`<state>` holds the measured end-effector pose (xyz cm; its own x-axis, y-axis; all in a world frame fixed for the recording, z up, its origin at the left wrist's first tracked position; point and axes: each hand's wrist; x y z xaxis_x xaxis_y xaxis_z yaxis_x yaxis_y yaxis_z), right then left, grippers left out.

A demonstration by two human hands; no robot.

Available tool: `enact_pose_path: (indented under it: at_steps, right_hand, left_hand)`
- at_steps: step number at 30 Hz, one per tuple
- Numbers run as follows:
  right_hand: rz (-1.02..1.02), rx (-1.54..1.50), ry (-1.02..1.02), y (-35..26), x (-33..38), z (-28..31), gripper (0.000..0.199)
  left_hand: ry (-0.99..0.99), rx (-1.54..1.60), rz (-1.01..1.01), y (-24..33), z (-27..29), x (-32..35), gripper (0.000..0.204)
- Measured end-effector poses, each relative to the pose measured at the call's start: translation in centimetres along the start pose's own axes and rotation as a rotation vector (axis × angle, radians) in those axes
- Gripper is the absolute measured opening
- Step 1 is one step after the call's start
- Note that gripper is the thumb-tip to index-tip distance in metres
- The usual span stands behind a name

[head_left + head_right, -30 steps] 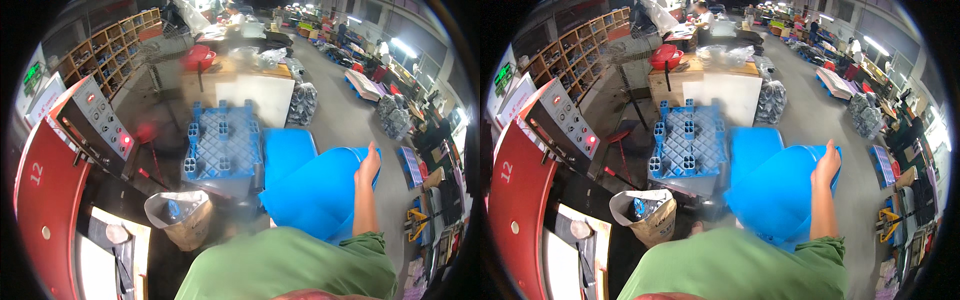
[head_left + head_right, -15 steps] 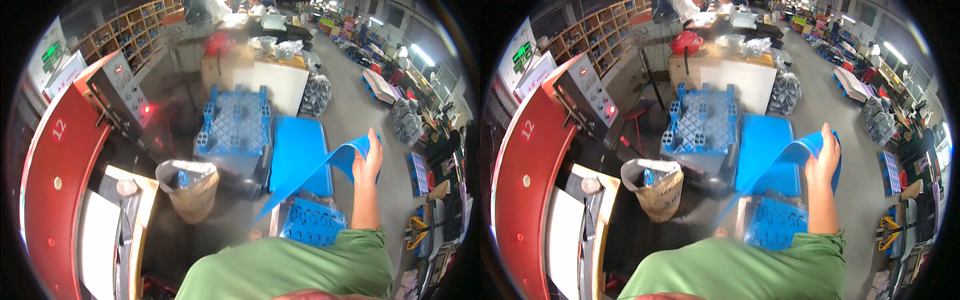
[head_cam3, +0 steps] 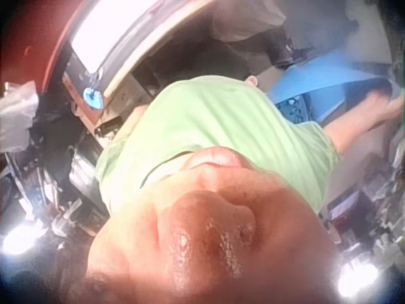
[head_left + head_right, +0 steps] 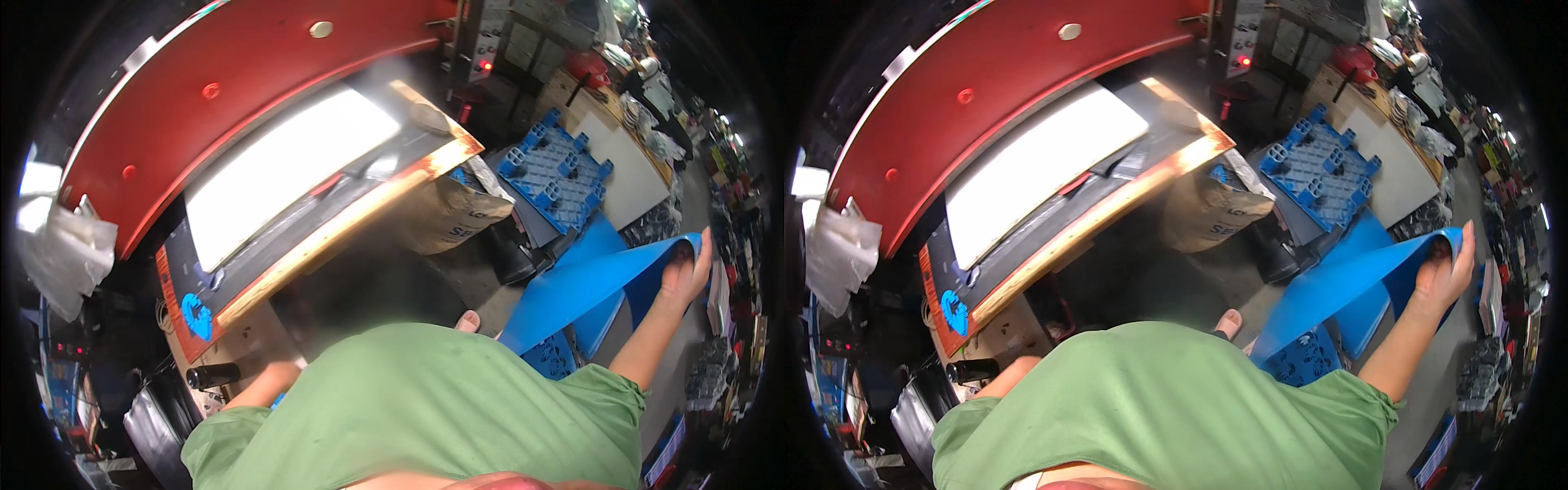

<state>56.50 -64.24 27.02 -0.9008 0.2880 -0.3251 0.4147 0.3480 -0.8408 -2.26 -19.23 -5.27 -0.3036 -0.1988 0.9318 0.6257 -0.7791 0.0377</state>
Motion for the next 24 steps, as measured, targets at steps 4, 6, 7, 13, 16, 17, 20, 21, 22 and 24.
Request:
enact_pose_path:
  at_steps: [4, 6, 7, 13, 16, 17, 20, 21, 22, 24]
  right_hand:
    - [-0.051, -0.035, -0.022, 0.6, 1.7, -5.5, 0.023]
    - [-0.064, -0.111, 0.090, 0.4, 3.2, -8.8, 0.019]
    - [-0.082, -0.127, 0.147, 0.4, 3.6, -10.8, 0.018]
    - [0.146, -0.048, -0.178, 0.8, 5.2, -18.2, 0.022]
    - [0.123, -0.004, -0.165, 1.1, 6.8, -18.5, 0.024]
    - [0.132, -0.013, -0.202, 1.0, 7.4, -18.4, 0.025]
    - [0.188, -0.040, -0.221, 1.5, 8.5, -19.6, 0.027]
    - [0.209, -0.043, -0.215, 1.6, 8.8, -20.1, 0.028]
    - [0.255, -0.037, -0.198, 1.5, 9.1, -20.6, 0.028]
    - [0.347, -0.009, -0.164, 1.7, 10.1, -21.9, 0.030]
  left_hand:
    - [0.414, 0.268, -0.354, 3.3, 7.2, 5.0, 0.033]
    - [0.543, 0.526, -0.548, 6.9, 10.1, 6.7, 0.041]
    - [0.569, 0.615, -0.635, 9.0, 11.6, 7.1, 0.040]
    - [0.343, 1.087, -0.856, 15.6, 15.6, 5.1, 0.033]
    - [0.257, 1.079, -0.972, 15.1, 14.0, 4.9, 0.035]
    - [0.270, 0.986, -0.895, 15.2, 13.6, 5.3, 0.036]
    - [0.293, 1.010, -1.123, 17.2, 13.5, 7.6, 0.039]
    - [0.302, 0.999, -1.205, 18.3, 13.8, 8.4, 0.040]
    - [0.198, 1.002, -1.296, 19.8, 14.3, 9.1, 0.040]
    - [-0.070, 0.987, -1.395, 21.4, 14.7, 9.8, 0.049]
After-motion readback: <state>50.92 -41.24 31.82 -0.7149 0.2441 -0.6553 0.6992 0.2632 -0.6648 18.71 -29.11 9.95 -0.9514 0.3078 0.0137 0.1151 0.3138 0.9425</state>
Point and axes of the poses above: each hand's wrist, its own x-axis away from the middle knuckle, its own z-axis out of the back of the hand, y = z × x, and after that the axes turned 4 degrees about x, right-handed
